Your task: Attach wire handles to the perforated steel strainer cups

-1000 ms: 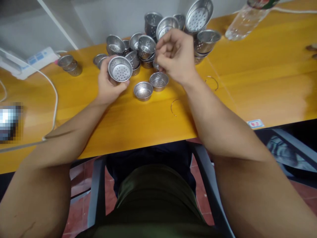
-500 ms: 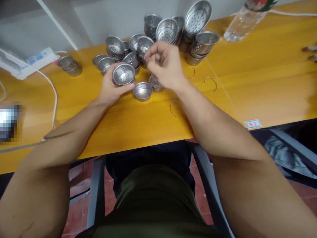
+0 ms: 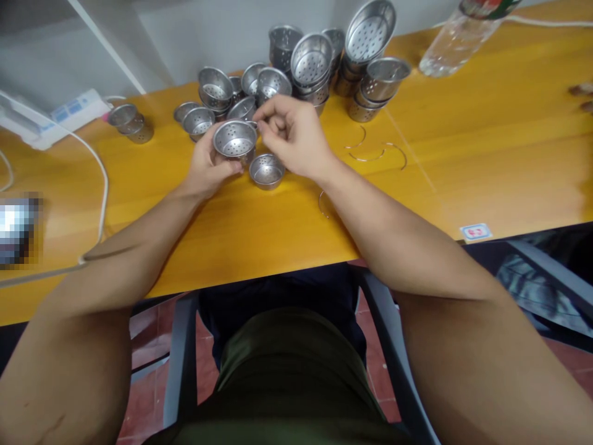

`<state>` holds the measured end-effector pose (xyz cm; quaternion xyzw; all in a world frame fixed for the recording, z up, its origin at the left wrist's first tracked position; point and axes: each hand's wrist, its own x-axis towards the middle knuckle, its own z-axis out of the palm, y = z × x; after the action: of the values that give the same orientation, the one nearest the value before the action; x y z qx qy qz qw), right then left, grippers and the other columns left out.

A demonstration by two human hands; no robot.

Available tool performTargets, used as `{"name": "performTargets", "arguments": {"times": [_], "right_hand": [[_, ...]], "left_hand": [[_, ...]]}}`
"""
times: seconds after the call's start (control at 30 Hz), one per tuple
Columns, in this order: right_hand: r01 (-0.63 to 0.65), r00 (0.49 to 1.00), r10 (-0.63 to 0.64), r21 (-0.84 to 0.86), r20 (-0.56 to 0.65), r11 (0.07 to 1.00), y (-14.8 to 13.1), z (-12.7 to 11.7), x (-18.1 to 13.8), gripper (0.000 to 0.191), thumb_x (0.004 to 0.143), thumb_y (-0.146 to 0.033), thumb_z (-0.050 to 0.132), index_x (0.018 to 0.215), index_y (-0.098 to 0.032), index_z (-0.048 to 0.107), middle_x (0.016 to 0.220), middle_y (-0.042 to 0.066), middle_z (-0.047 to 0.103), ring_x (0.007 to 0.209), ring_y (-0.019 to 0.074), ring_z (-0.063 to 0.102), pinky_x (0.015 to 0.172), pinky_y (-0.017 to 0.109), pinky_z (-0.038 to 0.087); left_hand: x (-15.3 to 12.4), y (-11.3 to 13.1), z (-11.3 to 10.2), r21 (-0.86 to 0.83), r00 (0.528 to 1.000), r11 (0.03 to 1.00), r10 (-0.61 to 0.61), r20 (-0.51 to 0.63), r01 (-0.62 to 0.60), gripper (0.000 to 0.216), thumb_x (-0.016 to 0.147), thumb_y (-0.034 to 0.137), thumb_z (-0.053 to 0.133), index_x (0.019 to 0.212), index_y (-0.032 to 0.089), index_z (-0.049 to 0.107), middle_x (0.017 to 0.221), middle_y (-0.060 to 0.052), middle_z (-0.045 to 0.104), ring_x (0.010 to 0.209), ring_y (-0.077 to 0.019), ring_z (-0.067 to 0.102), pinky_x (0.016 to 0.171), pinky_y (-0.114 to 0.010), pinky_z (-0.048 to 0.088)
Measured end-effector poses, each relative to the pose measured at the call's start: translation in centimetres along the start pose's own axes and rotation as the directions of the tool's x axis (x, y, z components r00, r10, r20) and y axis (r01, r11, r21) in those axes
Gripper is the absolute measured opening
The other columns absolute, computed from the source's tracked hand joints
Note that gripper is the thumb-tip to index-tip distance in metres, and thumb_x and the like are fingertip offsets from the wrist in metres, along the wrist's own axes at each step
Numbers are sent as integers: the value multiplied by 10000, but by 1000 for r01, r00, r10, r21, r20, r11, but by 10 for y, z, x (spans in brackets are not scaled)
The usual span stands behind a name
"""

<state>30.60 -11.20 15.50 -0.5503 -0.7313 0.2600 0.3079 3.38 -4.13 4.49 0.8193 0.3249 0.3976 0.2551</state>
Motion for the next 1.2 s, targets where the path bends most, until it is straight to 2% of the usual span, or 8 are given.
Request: {"name": "performTargets", "arguments": {"times": [0.13,0.27,0.4,0.53,0.7,0.9,1.03,1.2], "right_hand": [[18,1000,-18,-13,3,1000,-2,9,-2,584,1127,-945,646,1443,-481,806,1064,64,810,1067,384,765,898,538,688],[-1,1000,1,-32,23,999,-5,9,-4,649,1117,-1017,609,1487,-512,780,1101,72,820,1116,411,753,872,550,686],[57,998,-57,-18,-18,998,-5,3,-3,547,1177,-900,624,1462,-455,762,1085,69,835,1020,381,719,901,550,672],[44,998,-43,25,-38,999,-6,-2,-3,403,1192,-741,710,1411,-403,738,1008,56,791,930,336,683,889,506,648],[108,991,-101,81,-90,991,7,8,4,422,1183,-800,757,1328,-404,762,896,27,720,885,316,662,838,476,634],[352,928,-290,296,-234,888,33,36,23,522,1085,-846,938,1069,-359,751,683,-17,496,673,272,501,642,437,484],[379,916,-313,286,-249,880,35,37,22,438,1111,-717,984,1050,-348,757,684,-32,492,650,251,503,635,424,493],[413,901,-362,221,-238,884,30,26,15,357,1117,-601,1020,1041,-344,785,722,-15,594,695,270,611,698,446,568]], "left_hand": [[-3,11,2,83,1000,996,26,-9,-25,1161,1110,880,905,1982,366,335,1814,-217,720,1704,-436,764,1431,-689,683],[-3,14,2,101,999,995,21,-27,-18,1173,1114,899,904,1968,382,288,1775,-213,720,1652,-413,784,1391,-653,706],[-1,14,4,27,999,999,36,-29,-35,1060,1143,912,848,1913,376,355,1790,-215,716,1676,-403,775,1410,-664,695],[-1,15,4,37,1000,999,1,-12,-1,1137,1099,877,935,1939,382,351,1805,-215,710,1719,-423,751,1449,-693,664],[-1,-10,-1,-69,997,998,7,-78,-12,1083,1073,960,878,1871,373,440,1748,-187,734,1648,-406,787,1386,-635,704],[6,-41,5,-354,977,911,208,-50,-212,1186,895,1038,1008,1799,398,586,1703,-139,765,1570,-395,822,1306,-579,758],[5,-38,10,-304,992,945,107,-71,-124,1208,872,966,1095,1772,316,619,1703,-182,744,1687,-452,751,1477,-693,631],[5,-36,12,-250,990,958,131,-53,-140,1220,867,999,1091,1764,308,636,1654,-165,756,1647,-450,791,1432,-691,669]]}}
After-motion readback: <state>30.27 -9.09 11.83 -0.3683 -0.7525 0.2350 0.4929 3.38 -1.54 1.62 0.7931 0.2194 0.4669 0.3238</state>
